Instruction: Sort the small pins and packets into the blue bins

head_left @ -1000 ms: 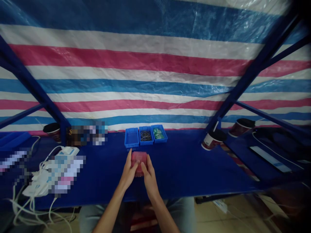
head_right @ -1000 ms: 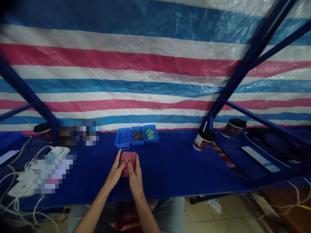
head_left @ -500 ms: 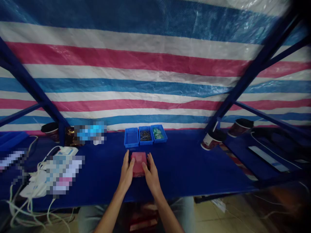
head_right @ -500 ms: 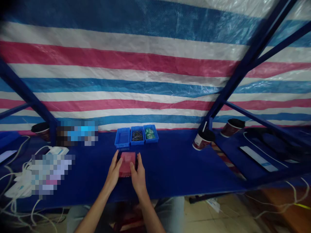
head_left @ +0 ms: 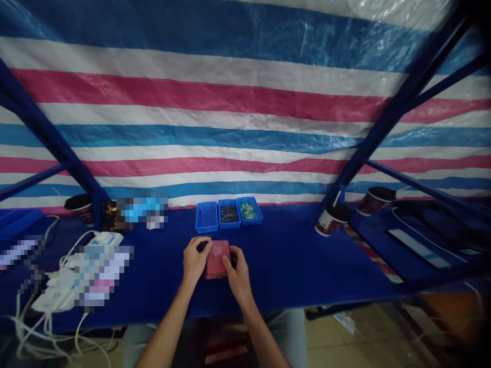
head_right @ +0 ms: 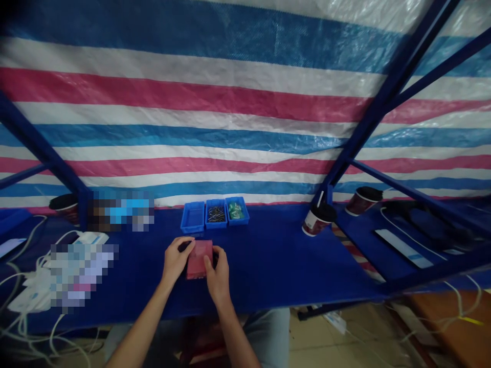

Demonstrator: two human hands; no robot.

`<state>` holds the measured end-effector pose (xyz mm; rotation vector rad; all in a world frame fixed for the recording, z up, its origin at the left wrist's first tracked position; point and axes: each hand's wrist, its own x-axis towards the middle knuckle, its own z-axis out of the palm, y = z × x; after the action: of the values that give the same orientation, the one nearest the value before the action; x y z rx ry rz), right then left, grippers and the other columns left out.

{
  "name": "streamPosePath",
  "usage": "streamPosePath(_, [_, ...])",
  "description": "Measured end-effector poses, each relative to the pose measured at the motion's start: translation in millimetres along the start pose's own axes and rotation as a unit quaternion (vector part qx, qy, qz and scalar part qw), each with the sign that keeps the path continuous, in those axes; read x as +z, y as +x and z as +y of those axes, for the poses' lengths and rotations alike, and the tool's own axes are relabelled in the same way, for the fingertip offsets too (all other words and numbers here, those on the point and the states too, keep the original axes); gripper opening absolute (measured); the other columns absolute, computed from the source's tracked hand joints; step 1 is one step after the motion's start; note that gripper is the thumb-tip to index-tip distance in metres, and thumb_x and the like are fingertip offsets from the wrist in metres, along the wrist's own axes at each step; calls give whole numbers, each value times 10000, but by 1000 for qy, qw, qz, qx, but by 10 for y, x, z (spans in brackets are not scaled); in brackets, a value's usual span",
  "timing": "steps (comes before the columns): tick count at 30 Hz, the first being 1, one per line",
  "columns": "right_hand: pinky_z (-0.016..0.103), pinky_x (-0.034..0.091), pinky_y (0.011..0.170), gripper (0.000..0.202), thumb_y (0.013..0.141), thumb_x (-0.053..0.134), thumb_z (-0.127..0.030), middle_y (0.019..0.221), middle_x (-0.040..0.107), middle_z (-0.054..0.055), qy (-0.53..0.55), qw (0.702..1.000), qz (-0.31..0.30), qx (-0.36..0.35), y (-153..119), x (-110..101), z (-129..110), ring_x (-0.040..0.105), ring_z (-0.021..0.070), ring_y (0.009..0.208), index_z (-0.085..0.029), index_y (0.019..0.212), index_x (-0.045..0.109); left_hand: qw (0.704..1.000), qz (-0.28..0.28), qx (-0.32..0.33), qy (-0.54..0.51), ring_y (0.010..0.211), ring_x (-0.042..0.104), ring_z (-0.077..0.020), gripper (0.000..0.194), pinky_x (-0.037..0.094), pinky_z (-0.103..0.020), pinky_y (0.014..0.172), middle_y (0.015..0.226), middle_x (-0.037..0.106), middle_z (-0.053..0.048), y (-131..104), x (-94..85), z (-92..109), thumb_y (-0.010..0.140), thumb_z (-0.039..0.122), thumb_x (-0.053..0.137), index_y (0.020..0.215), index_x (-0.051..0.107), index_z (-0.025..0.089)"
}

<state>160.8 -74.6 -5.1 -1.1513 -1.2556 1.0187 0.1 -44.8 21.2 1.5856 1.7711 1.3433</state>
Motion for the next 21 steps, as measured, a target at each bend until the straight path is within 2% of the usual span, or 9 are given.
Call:
streamPosePath(4, [390, 448, 1011, 405, 924, 581, -434, 1221, 620, 117, -25, 1000, 7, 4, -11, -45, -34, 590, 246, 1130, -174, 1233, 551, 998, 10, -11, -54, 887, 672, -221, 221, 490, -328, 842, 953, 741, -58, -26, -73, 136, 838, 388, 650, 900, 757, 205])
streamPosePath(8, [401, 412, 1030, 329, 951, 550, -413, 1215, 606, 102, -85, 995, 29, -52, -32, -180, -245, 546, 250, 1165, -204, 1203, 584, 989, 7, -46, -139, 814, 684, -206, 243, 495, -275, 754, 878, 755, -53, -89, -183, 311, 813, 398, 690, 894, 749, 176])
streamPosePath(10, [400, 402, 1031, 317, 945, 567, -405, 1204, 608, 98, -100, 992, 19, -80, -24, -241, -371, 542, 249, 1159, -211, 1194, 594, 985, 15, -51, -167, 786, 677, -196, 245, 491, -258, 723, 857, 752, -52, -119, -237, 404, 802, 390, 709, 887, 746, 164])
streamPosePath(14, [375, 431, 968, 370, 887, 651, -421, 1151, 646, 89, -77, 994, -27, -69, 43, -278, -571, 582, 248, 1070, -211, 1190, 624, 971, 38, -60, -228, 698, 636, -151, 243, 468, -222, 664, 800, 729, -25, -132, -307, 576, 767, 365, 757, 895, 739, 159])
streamPosePath(17, [324, 458, 866, 366, 880, 656, -443, 1053, 682, 73, 13, 995, -94, -30, 116, -250, -678, 613, 225, 959, -196, 1150, 663, 943, 36, -87, -318, 665, 616, -122, 268, 465, -200, 624, 803, 708, -15, -101, -321, 672, 735, 356, 792, 904, 722, 160])
streamPosePath(19, [283, 454, 753, 338, 876, 653, -476, 904, 684, 48, 88, 984, -155, 8, 160, -223, -724, 606, 187, 815, -174, 1022, 701, 924, 32, -107, -365, 659, 613, -109, 297, 466, -186, 602, 835, 698, -19, -77, -312, 700, 709, 358, 816, 901, 711, 157])
streamPosePath(21, [248, 412, 644, 350, 842, 686, -504, 737, 633, 13, 139, 971, -188, 45, 197, -203, -741, 545, 139, 666, -153, 837, 695, 915, 31, -117, -386, 684, 622, -105, 331, 471, -173, 603, 877, 690, -24, -65, -296, 682, 696, 367, 829, 921, 702, 160])
